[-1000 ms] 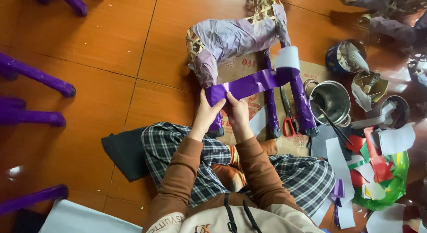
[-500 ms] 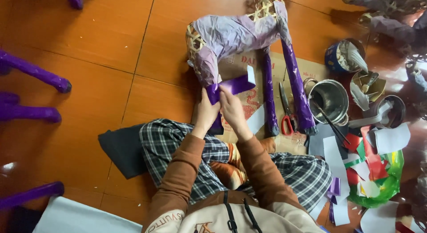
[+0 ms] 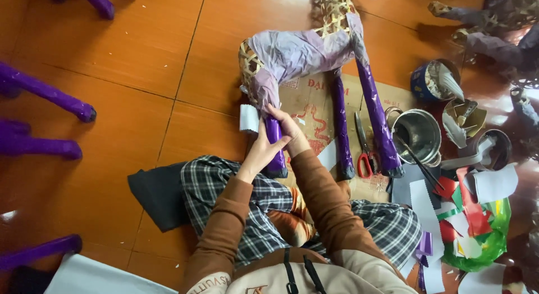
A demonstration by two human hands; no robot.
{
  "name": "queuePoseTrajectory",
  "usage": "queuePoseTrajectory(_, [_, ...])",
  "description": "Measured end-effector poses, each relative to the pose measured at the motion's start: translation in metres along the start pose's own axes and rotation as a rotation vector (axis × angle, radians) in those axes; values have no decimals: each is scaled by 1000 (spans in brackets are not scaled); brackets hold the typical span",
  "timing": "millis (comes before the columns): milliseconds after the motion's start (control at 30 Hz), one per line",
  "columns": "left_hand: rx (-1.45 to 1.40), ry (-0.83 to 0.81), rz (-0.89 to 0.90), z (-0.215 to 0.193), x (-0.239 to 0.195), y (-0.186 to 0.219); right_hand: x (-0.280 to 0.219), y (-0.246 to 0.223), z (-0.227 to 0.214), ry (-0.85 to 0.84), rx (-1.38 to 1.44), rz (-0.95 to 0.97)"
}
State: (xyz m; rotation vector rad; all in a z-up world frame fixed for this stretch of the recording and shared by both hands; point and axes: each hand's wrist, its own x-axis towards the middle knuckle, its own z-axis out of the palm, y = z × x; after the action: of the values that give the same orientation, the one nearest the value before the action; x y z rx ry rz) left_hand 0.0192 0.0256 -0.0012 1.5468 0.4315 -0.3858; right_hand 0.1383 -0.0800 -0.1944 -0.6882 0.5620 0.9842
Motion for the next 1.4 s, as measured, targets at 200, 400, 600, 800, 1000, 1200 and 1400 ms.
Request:
queuePoseTrajectory(200, [160, 588, 505, -7, 12, 2, -43, 8, 59, -51, 74, -43])
queuePoseTrajectory(400, [206, 846, 763, -43, 56, 59, -135, 9, 100, 96, -1019, -764])
queuePoseTrajectory(600, [472, 260, 896, 27, 105, 45, -115, 27, 90, 350, -1201, -1069])
queuePoseTrajectory(800, [-15, 173, 757, -1, 56, 44, -70, -5, 38, 467, -293, -777])
queuePoseTrajectory(1000, [-613, 207, 26, -6, 93, -59, -88, -10, 59, 435, -82, -630])
queuePoseTrajectory(1200, [-887, 15, -240, 4, 101, -76, -110, -31, 56, 416, -119, -640])
queuePoseTrajectory(1400, [-856, 10, -239, 11, 94, -70, -121, -93, -26, 469, -121, -681])
